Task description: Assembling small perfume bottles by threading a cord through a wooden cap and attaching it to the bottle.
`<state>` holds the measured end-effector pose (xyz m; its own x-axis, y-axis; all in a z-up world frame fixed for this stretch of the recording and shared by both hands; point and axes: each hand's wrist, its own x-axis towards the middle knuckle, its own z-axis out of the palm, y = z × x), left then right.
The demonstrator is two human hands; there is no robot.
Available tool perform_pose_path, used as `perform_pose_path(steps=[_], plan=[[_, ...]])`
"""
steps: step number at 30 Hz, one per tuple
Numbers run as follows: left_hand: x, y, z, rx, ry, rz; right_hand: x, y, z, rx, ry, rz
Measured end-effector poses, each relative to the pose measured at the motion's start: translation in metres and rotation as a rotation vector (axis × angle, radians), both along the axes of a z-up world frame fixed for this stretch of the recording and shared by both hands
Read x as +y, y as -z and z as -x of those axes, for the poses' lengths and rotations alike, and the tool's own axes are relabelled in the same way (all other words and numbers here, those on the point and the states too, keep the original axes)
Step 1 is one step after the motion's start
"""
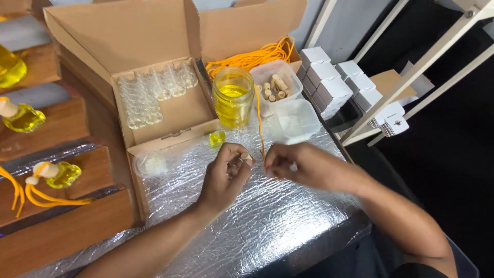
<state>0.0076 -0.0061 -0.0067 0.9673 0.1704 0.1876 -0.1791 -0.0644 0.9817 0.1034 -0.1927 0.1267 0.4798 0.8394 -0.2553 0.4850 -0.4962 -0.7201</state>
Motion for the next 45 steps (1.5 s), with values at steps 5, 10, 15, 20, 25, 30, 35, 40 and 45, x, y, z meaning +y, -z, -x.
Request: perform_pose_path(steps=[5, 10, 15, 20, 25, 30, 35, 40, 45], plan=[[0.0, -0.007, 0.0, 0.001, -0.02, -0.03, -0.02, 0.015, 0.03, 0.11, -0.124, 0.014], [0.0, -0.006, 0.001, -0.003, -0.054, -0.044, -0.016, 0.007, 0.027, -0.051, -0.132, 0.037], [-0.001, -0.008, 0.002, -0.036, -0.07, -0.008, 0.0, 0.026, 0.008, -0.35, -0.003, 0.136], [0.003, -0.003, 0.001, -0.072, -0.04, -0.022, 0.014, 0.043, 0.01, -0.32, -0.123, 0.263], [0.001, -0.004, 0.0, -0.1, 0.042, -0.044, 0.017, 0.03, 0.006, -0.361, -0.192, 0.383], [0.002, -0.013, 0.002, -0.131, 0.062, -0.054, 0.011, 0.011, 0.001, -0.463, 0.019, 0.138], [0.004, -0.007, -0.003, -0.12, 0.095, 0.03, 0.016, 0.04, -0.007, -0.458, 0.108, -0.212], [0.006, -0.001, -0.006, -0.094, 0.089, 0.059, 0.022, 0.069, -0.009, -0.45, 0.164, -0.471], [0.01, 0.003, -0.008, -0.053, 0.155, 0.177, 0.022, 0.089, -0.006, -0.441, 0.182, -0.731]])
